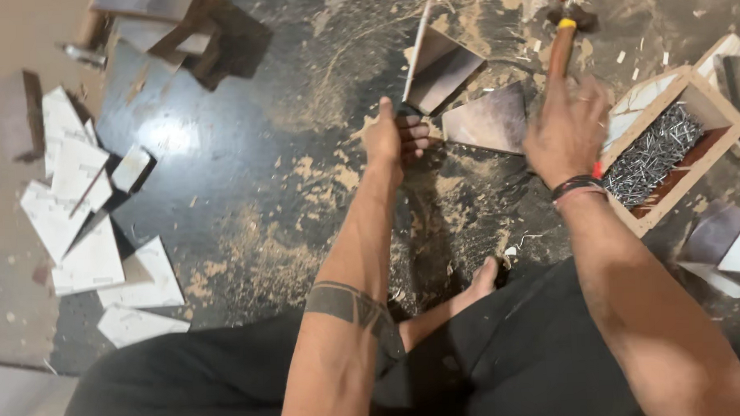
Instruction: The person sits cross-legged on the workshop floor assembling small triangular wooden pieces. They hold a white panel against a wooden block, position nails, and drive the nails in with a hammer, working on one piece at a time and setting finished pieces aside.
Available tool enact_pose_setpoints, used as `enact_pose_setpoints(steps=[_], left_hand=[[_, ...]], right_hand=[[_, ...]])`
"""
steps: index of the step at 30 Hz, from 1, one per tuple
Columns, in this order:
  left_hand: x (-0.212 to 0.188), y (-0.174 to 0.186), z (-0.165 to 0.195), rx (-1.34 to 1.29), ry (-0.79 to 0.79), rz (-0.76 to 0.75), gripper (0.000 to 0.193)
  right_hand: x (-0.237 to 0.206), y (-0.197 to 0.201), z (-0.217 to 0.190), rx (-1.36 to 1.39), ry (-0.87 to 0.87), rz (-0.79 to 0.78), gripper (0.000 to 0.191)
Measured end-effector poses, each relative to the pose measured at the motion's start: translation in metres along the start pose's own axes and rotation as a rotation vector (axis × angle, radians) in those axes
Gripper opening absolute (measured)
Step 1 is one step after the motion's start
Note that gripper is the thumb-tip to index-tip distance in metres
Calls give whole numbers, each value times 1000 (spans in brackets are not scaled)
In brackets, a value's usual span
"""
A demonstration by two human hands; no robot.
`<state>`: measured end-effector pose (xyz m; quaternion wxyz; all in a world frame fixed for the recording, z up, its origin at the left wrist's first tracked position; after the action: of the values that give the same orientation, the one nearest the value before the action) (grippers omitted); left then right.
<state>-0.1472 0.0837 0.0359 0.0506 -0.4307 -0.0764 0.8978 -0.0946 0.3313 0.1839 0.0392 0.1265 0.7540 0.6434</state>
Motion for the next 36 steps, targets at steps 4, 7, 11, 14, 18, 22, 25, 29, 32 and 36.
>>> enact_pose_setpoints(steps=[4, 7, 11, 14, 18, 22, 25, 29, 32, 36], left_hand=[[62, -28, 8, -87, 6, -101, 42], [91, -37, 3, -195, 29, -151, 27], [84, -21, 17, -250, -71, -78, 19], [47, 4, 30, -129, -227, -114, 21], [3, 69, 16, -204, -159, -17, 21], [-39, 131, 5, -193, -231, 28, 20], [-66, 166, 0, -33, -323, 152, 23], [-95, 189, -9, 104, -345, 194, 27], [-115, 200, -8, 153, -425, 150, 28], [-124, 208, -8, 330, -452, 148, 34]], right_hand=[[30, -62, -10, 201, 0, -422, 97], [41, -88, -8, 296, 9, -444, 111], [54, -94, -3, 414, 13, -384, 103], [54, -83, -12, 565, -46, -356, 104], [26, -49, -66, 820, 59, -274, 103], [-24, -14, -137, 775, 229, -150, 78], [-61, -1, -179, 808, 235, -114, 63], [-98, 18, -210, 984, 335, -35, 54], [-113, 26, -217, 900, 411, -5, 48], [-115, 22, -218, 993, 328, -50, 45]])
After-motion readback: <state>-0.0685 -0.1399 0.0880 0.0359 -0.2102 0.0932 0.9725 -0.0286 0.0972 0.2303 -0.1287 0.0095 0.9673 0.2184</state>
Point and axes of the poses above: each hand's wrist, its own x-axis towards the middle knuckle, its own y-axis out of the back of the hand, z = x × y, the point moved 9 cm from there along x, towards the middle knuckle, and after that the axes turned 13 degrees about x, right-handed, at the moved point
